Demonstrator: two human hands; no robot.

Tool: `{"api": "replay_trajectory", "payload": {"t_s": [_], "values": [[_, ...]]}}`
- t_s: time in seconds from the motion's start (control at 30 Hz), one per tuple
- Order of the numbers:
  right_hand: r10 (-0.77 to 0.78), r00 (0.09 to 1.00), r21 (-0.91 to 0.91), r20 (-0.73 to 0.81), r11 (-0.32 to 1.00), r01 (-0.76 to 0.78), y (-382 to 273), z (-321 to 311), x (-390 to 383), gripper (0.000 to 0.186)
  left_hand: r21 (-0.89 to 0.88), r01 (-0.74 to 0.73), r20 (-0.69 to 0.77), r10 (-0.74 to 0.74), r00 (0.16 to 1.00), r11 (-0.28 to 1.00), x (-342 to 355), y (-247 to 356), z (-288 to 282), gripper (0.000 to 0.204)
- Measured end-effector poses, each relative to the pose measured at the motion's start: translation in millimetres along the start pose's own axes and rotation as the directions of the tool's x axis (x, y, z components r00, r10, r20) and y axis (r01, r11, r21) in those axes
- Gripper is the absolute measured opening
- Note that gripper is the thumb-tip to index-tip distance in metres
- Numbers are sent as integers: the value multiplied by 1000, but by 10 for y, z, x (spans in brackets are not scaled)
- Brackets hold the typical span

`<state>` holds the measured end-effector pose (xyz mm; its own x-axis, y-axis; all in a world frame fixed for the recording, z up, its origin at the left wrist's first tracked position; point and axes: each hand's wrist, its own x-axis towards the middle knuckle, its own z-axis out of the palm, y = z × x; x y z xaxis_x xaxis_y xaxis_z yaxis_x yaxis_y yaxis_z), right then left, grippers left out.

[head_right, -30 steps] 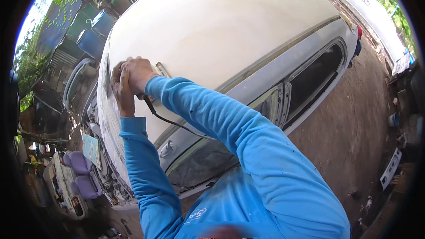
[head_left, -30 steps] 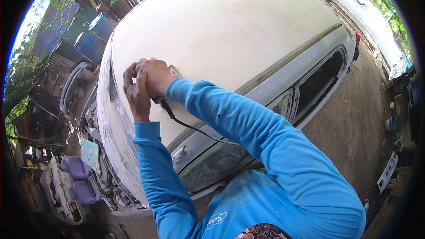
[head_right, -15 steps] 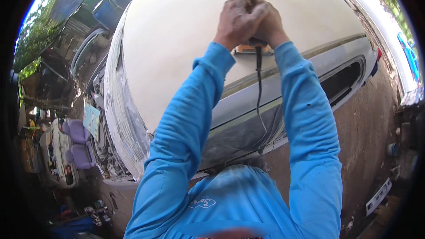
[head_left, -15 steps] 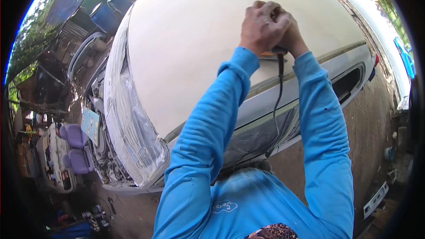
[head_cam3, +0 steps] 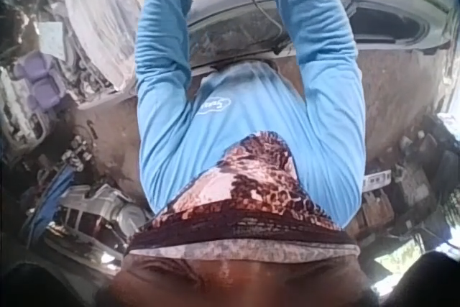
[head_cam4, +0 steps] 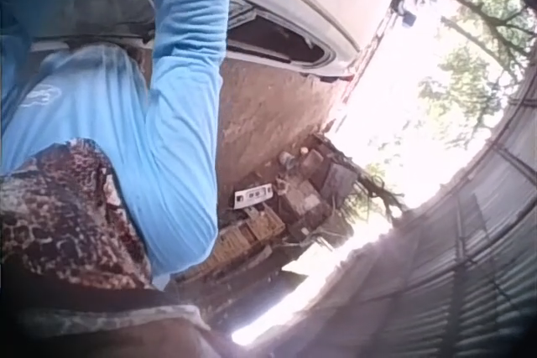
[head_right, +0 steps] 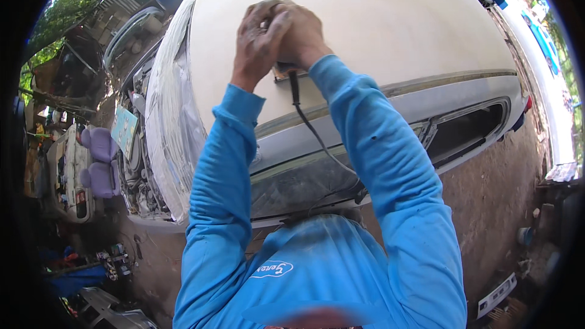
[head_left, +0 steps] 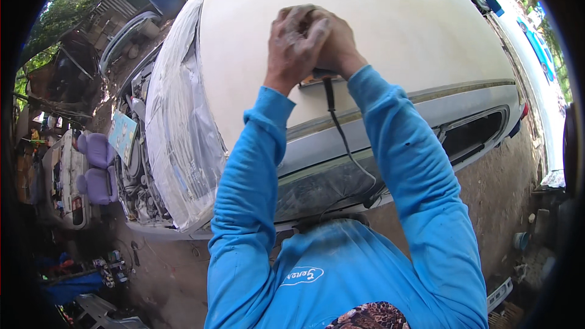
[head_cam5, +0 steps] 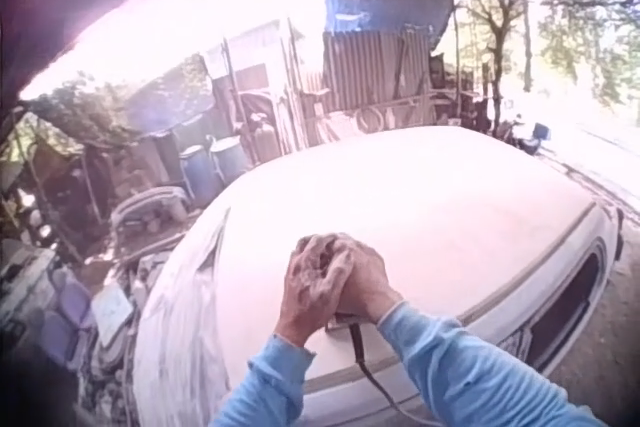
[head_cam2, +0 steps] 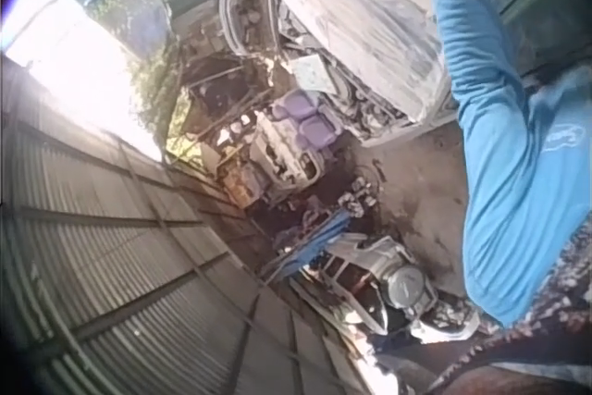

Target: Sanding the roof of a car using an electric orbital sander.

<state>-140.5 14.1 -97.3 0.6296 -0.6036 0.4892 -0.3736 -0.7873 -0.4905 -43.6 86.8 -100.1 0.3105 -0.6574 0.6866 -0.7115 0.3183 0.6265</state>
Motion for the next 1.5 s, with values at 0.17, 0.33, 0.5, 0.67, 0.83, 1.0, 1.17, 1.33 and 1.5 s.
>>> {"api": "replay_trajectory", "payload": {"t_s": [0.17, 0.33, 0.5, 0.67, 0.83, 1.0, 1.17, 1.33, 1.5], "values": [[-28, 986, 51, 166, 999, 19, -712, 514, 85, 40, -92, 128, -60, -134, 989, 988, -354, -240, -772, 33], [-119, 958, 118, 261, 989, 91, -1292, 883, 22, 32, -207, 299, -142, -331, 933, 932, -707, -345, -1341, 35], [-162, 908, 140, 387, 983, 116, -1494, 897, -54, 37, -196, 342, -180, -376, 909, 919, -914, -229, -1511, 35], [-122, 932, 107, 340, 990, 90, -1198, 590, -176, 34, -132, 360, -142, -377, 915, 923, -773, -22, -1161, 35], [-82, 993, 147, 79, 987, 69, -416, 227, -278, 36, -70, 151, -51, -154, 987, 986, -464, 272, -395, 34], [-45, 992, 251, -114, 965, 72, 454, -416, -522, 37, -1, -60, 18, 60, 998, 998, -180, 536, 460, 29], [35, 997, 304, -75, 953, -10, 964, -855, -685, 55, -66, 71, 159, -60, 985, 995, -42, 861, 1025, 41], [-4, 996, -18, -87, 1000, 2, 944, -874, -668, 57, -73, 125, 199, -108, 974, 989, -71, 871, 948, 46], [-154, 981, 184, -115, 968, 173, 367, -375, -500, 51, 15, 81, -24, -81, 996, 997, -303, 557, 358, 46]]}}
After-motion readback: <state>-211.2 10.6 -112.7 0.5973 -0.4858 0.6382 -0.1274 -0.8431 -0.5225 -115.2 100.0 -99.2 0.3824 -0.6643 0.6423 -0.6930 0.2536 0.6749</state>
